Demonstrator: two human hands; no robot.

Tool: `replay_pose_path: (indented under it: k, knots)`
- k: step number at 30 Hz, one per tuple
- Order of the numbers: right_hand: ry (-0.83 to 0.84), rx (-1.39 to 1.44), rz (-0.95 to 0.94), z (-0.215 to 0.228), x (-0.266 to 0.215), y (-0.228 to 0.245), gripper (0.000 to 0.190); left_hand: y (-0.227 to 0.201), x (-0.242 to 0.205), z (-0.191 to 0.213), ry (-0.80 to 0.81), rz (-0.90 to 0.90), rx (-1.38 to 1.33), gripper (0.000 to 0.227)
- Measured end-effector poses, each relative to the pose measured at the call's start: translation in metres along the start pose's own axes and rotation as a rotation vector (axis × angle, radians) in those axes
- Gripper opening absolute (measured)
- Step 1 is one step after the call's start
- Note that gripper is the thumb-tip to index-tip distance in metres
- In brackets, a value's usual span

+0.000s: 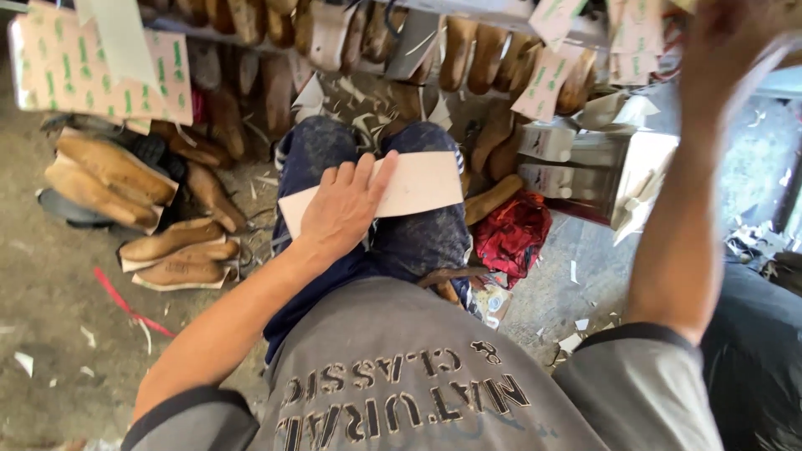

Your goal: The person repeatedly picks up wooden shoe lasts, places a paper template on the sole, and uses a curved metal tool to press or mark the template. The person handles several lasts one at a time, then sets them aside.

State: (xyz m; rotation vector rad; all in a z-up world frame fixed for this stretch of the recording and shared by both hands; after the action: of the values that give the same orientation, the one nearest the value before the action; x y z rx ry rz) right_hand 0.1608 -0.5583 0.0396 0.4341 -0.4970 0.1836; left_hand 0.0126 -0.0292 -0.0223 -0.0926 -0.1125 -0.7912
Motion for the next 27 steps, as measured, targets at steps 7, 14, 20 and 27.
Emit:
replay_pose_path:
  k: [7,14,20,27]
  knots:
    - [0.329,0.428,-0.192,-0.077,-0.125,0.322,0.005,-0.002,-0.004,-0.006,-0.107,-0.016,0.052,0.073]
    - [0.119,0.174,-0.054,-0.106,-0.143,0.340,0.006,-0.001,-0.004,-0.009,-0.171,-0.017,0.054,0.071]
    - [0.333,0.588,-0.658,-0.102,-0.139,0.325,0.008,-0.004,-0.004,-0.003,-0.211,0.010,0.037,0.073]
    - [0.506,0.873,-0.963,-0.094,-0.126,0.317,0.016,-0.004,-0.004,-0.002,-0.259,0.007,0.040,0.080]
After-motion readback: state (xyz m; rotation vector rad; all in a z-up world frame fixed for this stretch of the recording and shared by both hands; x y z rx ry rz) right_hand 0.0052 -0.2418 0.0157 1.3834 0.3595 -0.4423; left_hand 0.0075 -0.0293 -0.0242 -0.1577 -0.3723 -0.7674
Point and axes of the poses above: each hand's wrist, its own x-axis towards the middle knuckle, its own z-axis out of the back of the hand, y = z × x, the point moved 1 cm from there along x, towards the middle knuckle, and after that the axes turned 6 degrees about -z, right-handed, at the moved point
